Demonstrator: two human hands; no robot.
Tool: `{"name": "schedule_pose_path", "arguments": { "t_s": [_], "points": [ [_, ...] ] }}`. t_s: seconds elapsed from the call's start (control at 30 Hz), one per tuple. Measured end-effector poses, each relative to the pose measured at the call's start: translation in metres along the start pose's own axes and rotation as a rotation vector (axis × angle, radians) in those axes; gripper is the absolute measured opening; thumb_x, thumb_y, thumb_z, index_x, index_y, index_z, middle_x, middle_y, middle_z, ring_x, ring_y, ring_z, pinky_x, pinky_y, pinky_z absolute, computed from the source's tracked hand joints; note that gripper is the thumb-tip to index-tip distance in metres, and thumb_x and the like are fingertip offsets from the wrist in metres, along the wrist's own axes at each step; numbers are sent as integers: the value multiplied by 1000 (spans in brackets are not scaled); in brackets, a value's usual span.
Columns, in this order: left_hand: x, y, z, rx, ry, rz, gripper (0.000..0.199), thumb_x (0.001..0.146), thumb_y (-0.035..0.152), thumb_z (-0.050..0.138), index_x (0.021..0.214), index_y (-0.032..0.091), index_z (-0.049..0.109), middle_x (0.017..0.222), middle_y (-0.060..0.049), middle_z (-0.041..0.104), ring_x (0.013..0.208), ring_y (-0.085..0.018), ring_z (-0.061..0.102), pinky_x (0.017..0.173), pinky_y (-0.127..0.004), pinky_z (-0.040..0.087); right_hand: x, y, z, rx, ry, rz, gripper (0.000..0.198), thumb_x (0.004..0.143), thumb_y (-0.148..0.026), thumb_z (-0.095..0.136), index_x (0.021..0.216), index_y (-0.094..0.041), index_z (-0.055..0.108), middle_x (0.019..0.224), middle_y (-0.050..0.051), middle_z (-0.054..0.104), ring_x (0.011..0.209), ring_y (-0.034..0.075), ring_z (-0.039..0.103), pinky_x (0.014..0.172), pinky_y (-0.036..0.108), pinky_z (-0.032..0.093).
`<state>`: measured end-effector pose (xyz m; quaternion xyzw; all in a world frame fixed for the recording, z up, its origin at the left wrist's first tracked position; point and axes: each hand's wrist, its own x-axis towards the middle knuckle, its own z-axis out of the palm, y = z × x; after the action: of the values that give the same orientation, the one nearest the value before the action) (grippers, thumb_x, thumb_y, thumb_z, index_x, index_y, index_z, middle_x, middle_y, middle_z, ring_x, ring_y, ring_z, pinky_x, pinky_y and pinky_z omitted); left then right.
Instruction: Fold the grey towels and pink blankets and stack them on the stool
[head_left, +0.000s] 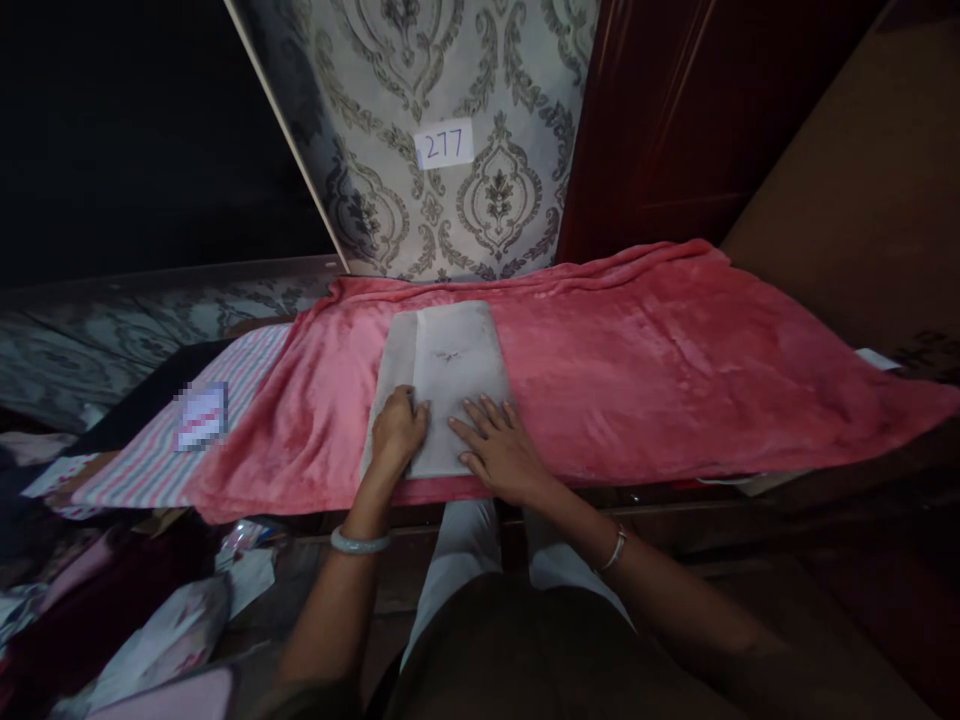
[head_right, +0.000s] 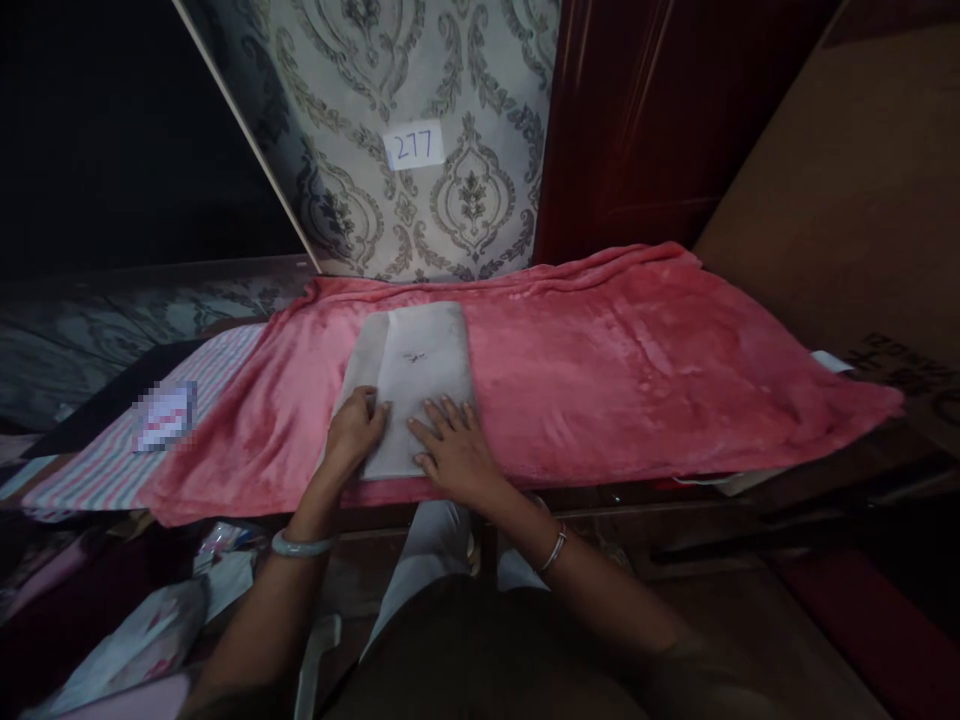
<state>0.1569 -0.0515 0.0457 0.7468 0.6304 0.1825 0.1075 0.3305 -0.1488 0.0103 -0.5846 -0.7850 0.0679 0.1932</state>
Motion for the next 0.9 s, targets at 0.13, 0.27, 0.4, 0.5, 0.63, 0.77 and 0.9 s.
{"name": "schedule_pose_path", "arguments": {
  "t_s": [0.13,0.27,0.4,0.5,0.63,0.77,0.9],
  "points": [
    [-7,12,2,109,-6,4,58,96,39,50,145,10,44,133,-23,62,120,-35,64,99,-45,51,3,-8,3,-12,-28,12,54,101,-37,54,154,-26,47,166,12,30,155,37,21,122,65,16],
    [-6,11,6,140,10,22,55,96,34,48,146,10,43,129,-22,64,117,-34,66,98,-45,51,14,-14,-4,23,-105,-13,56,102,-38,53,156,-25,45,166,11,30,156,32,18,125,59,16],
    [-2,1,6,132,11,32,50,98,29,44,144,10,45,129,-20,66,119,-31,65,101,-43,50,28,-2,-14,77,-176,-91,56,103,-43,50,156,-26,44,165,10,33,156,29,20,125,55,18],
    [9,-3,1,171,-40,26,50,98,31,45,144,13,47,135,-19,62,118,-29,65,98,-40,51,36,9,-18,82,-136,-131,59,102,-51,50,157,-28,43,167,9,28,157,30,15,126,55,13],
    [48,3,-8,238,-105,38,53,97,36,46,145,16,46,139,-18,59,116,-27,66,95,-37,52,36,12,-11,102,-149,-155,65,100,-55,52,158,-29,40,169,6,22,158,27,8,128,52,4],
    [102,19,-6,271,-116,42,58,97,40,46,147,13,43,143,-21,56,122,-27,63,97,-36,51,34,11,-5,169,-149,-139,65,101,-56,50,159,-30,39,170,5,20,158,26,5,128,51,1],
    [147,42,6,326,-102,99,58,96,38,45,149,13,43,155,-23,44,137,-33,52,106,-43,46,33,11,-8,244,-144,-143,65,100,-56,51,159,-30,38,170,5,19,158,26,4,128,51,0]
  ]
}}
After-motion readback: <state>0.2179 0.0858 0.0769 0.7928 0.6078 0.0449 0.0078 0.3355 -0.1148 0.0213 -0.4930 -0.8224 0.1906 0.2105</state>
